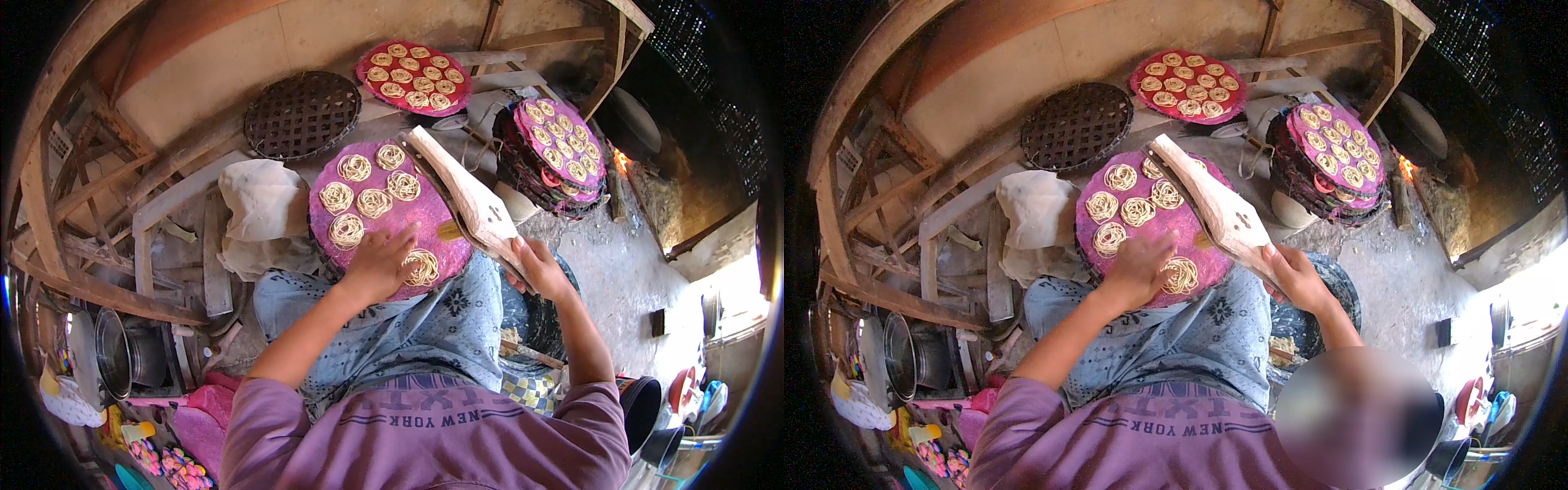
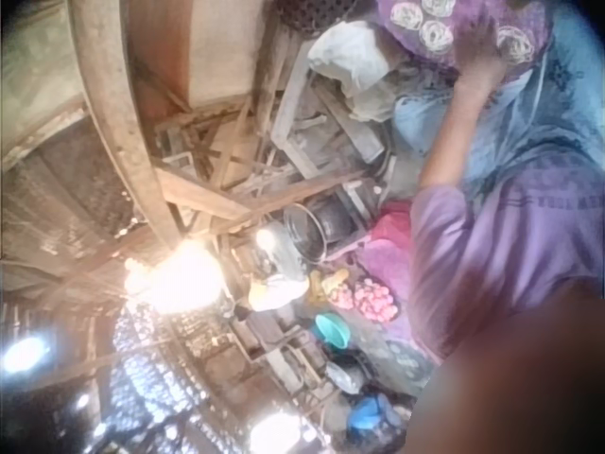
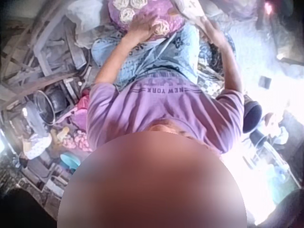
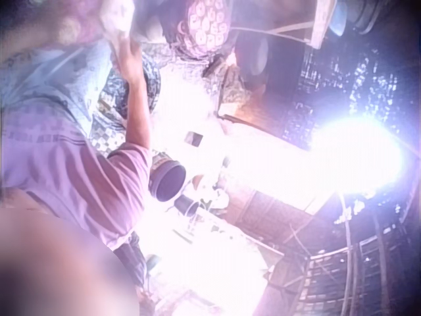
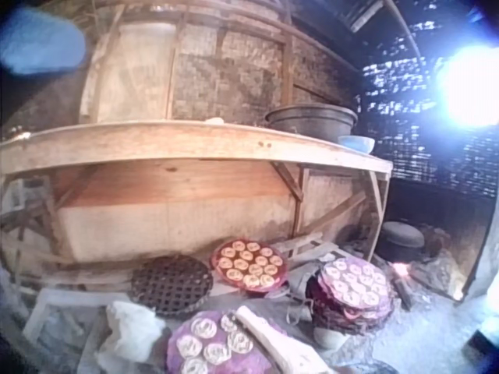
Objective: The person scoops dough from a large pot and loads it into a manual extruder. They then press the extruder to form spiral-shaped dough snacks onto a pink circular tray. The person repeats this process, filling the tray with multiple snacks.
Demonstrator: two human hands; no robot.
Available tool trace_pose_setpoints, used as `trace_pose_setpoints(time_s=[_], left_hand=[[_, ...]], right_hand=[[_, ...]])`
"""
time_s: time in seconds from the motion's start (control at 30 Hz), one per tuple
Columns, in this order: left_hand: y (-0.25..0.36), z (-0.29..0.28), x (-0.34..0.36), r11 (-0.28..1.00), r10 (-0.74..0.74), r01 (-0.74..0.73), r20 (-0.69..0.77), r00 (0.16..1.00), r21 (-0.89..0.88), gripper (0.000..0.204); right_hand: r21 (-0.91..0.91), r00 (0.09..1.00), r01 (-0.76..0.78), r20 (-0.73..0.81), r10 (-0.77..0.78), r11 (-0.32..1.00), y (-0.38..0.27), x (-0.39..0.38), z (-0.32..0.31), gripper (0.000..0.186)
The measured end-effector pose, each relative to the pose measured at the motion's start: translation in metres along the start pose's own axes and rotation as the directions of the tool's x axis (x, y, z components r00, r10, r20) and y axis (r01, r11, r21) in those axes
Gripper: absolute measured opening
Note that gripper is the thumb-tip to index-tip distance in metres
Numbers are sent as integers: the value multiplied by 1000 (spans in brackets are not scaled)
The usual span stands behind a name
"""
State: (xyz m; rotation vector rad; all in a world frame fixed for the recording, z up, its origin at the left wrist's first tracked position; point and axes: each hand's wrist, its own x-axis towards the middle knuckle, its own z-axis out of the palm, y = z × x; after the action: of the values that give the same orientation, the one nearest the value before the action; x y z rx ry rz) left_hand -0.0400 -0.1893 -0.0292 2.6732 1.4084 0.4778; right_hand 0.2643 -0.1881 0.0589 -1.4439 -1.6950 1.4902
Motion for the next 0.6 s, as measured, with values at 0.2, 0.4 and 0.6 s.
trace_pose_setpoints(time_s=[0.2,0.4,0.6], left_hand=[[-42,-63,69,-219,-435,-254,-139,890,-942,88],[-87,-67,117,-807,-254,-395,-346,903,-438,77],[-124,-3,116,-830,-469,-484,-122,875,-279,70]], right_hand=[[5,987,19,159,-20,1000,-35,9,2,59],[-54,905,-198,375,203,979,-63,62,9,65],[-394,934,-170,227,275,903,-61,109,22,73]])
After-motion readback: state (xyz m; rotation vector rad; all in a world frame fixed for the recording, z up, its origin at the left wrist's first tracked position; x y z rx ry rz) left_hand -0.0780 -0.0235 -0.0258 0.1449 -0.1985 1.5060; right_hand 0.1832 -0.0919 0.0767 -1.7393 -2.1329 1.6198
